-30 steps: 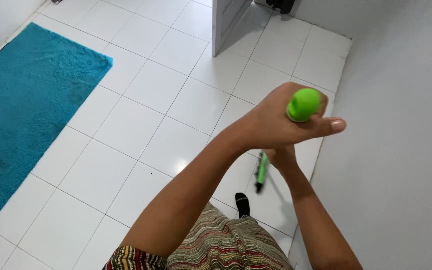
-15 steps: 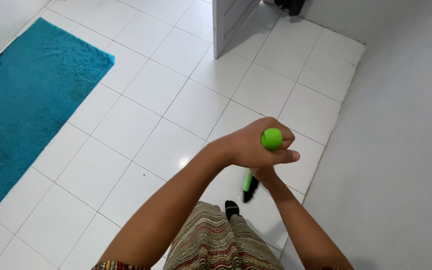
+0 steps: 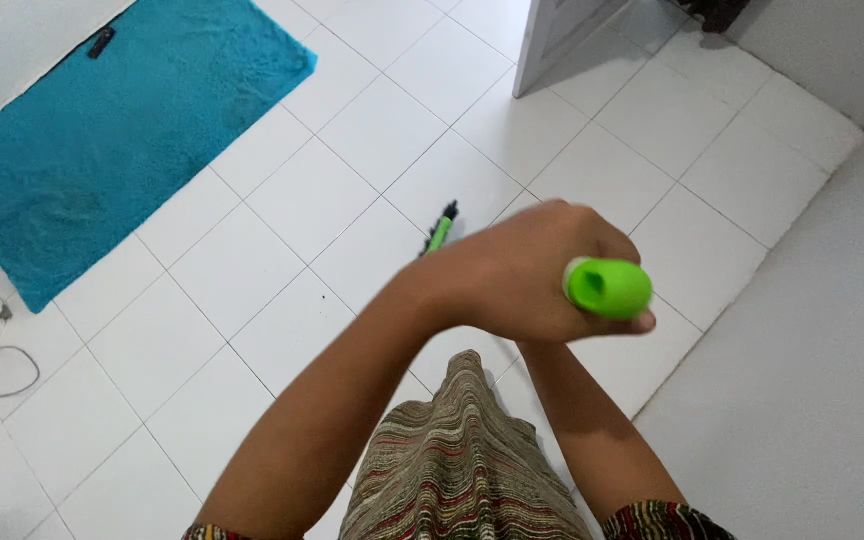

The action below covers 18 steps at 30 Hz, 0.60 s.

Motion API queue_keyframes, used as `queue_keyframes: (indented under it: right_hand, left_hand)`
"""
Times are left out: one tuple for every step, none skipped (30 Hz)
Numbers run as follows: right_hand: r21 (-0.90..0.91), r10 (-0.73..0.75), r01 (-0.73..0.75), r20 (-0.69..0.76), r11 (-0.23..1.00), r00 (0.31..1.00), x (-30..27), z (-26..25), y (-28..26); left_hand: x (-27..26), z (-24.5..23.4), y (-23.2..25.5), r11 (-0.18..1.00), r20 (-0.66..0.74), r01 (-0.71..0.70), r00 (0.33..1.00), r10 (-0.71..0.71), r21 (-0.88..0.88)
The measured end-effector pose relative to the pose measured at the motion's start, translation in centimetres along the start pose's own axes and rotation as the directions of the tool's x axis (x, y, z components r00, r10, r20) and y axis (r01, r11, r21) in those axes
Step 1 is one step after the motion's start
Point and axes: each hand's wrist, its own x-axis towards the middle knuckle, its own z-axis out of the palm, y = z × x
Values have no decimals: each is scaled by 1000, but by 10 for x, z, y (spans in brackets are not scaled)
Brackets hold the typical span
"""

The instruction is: The person sweeps a tiled floor using a broom with a green handle, moving around a refrigerator, a white door, and a blue rug.

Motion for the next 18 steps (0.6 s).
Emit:
queue_keyframes:
  right_hand:
    - [-18,-17,17,21,1000,1000,1,1,-9]
    - [-51,-16,18,44,999,999,-1,3,-18]
    - [-110,16,-8,69,994,997,-5,7,-26]
    - [-192,83,-62,99,979,992,-11,10,-33]
    - [-297,159,-114,132,948,979,-17,14,-39]
    - [-383,216,-139,167,913,962,-27,17,-43]
    - [-359,196,-117,195,926,961,-34,22,-45]
    - [-335,160,-76,229,939,960,-40,25,-43]
    - [-242,94,-29,263,970,960,-49,34,-37]
    - [7,165,-170,210,985,964,-54,47,-27]
    - [246,207,-251,190,936,960,-64,58,-17]
    - [377,215,-283,213,882,953,-73,66,-9]
    - [420,217,-305,243,855,945,-80,74,-6]
    - [440,221,-330,281,835,934,-88,80,-6]
    - [442,226,-356,320,823,920,-99,84,-6]
    - [427,229,-380,362,821,903,-109,89,-11]
    - [413,240,-405,395,816,887,-118,98,-20]
    - [392,248,-424,425,816,870,-126,112,-32]
  left_hand:
    - [-15,-13,5,998,-61,60,996,-62,-24]
    - [-31,-24,7,992,-120,118,985,-123,-52]
    - [-44,-31,6,993,-182,96,977,-108,-75]
    - [-55,-37,1,993,-244,71,965,-93,-96]
    - [-65,-37,-6,992,-307,43,948,-77,-117]
    - [-74,-34,-15,986,-302,17,951,-67,-164]
    - [-84,-30,-22,978,-302,-6,952,-58,-210]
    - [-96,-25,-29,967,-301,-31,952,-49,-254]
    - [-108,-16,-34,975,-279,10,958,-74,-223]
    - [-115,-4,-38,980,-256,51,961,-100,-191]
    - [-123,12,-41,981,-234,95,963,-133,-168]
    - [-131,24,-43,985,-187,119,972,-142,-128]
    - [-141,33,-45,986,-141,143,978,-154,-89]
    - [-150,45,-46,992,-120,128,985,-128,-8]
    - [-160,63,-47,991,-97,113,990,-105,75]
    - [-171,82,-48,987,-104,124,988,-113,107]
    - [-183,95,-48,981,-111,137,986,-122,137]
    - [-201,105,-46,974,-117,150,984,-132,167]
